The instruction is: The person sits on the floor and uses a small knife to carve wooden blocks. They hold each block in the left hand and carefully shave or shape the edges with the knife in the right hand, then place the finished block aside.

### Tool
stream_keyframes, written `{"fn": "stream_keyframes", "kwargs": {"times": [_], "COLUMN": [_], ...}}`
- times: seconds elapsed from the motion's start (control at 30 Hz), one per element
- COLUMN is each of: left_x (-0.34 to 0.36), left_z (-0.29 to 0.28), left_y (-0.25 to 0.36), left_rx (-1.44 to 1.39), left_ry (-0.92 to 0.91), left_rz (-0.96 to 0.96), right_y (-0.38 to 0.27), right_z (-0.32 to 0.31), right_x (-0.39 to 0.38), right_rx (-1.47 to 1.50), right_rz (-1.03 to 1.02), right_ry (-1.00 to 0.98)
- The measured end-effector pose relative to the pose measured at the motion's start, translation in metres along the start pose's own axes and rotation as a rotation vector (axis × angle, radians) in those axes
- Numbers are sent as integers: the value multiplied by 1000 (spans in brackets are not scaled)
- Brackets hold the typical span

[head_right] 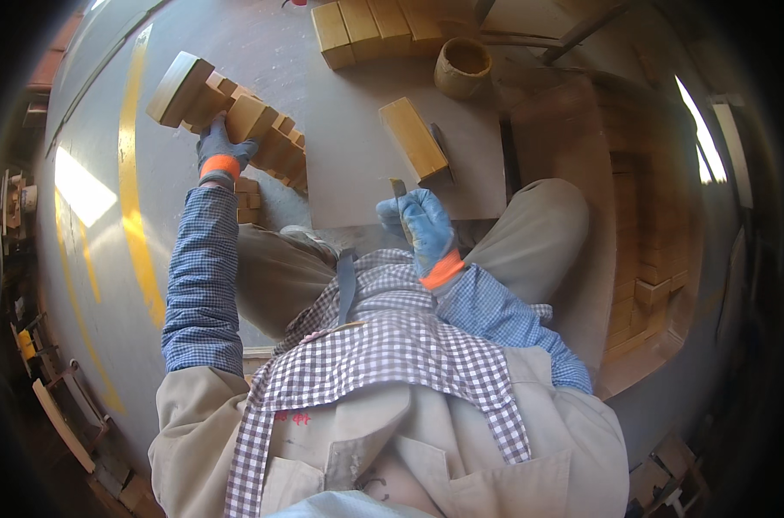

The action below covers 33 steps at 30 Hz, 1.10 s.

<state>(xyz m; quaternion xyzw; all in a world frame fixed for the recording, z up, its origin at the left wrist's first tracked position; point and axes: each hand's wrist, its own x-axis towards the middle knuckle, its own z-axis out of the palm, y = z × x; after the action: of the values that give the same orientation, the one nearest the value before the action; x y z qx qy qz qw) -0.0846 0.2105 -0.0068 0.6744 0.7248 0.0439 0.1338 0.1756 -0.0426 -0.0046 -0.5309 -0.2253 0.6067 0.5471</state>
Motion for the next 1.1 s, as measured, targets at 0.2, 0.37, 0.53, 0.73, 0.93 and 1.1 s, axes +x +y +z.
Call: {"fn": "stream_keyframes", "kwargs": {"times": [0.2, 0.37, 0.53, 0.73, 0.93, 1.1], "left_x": [-49, -122, -133, -152, -205, -225], "left_z": [7, 55, 77, 88, 86, 95], "left_y": [29, 124, 164, 126, 86, 83], "left_rx": [-72, -1123, -1503, -1785, -2497, -2512], "left_ry": [417, -273, -655, -793, -1072, -1140], "left_rz": [364, 167, -358, -385, -617, -398], "right_y": [-12, -19, -18, -15, -10, 14], "right_z": [-20, -46, -41, -15, -29, -14], "right_x": [9, 60, 83, 36, 20, 5], "right_rx": [-97, -255, -137, -186, 55, -197], "right_rz": [-241, -510, -374, -361, -197, -225], "right_ry": [126, 333, 261, 55, 238, 64]}}
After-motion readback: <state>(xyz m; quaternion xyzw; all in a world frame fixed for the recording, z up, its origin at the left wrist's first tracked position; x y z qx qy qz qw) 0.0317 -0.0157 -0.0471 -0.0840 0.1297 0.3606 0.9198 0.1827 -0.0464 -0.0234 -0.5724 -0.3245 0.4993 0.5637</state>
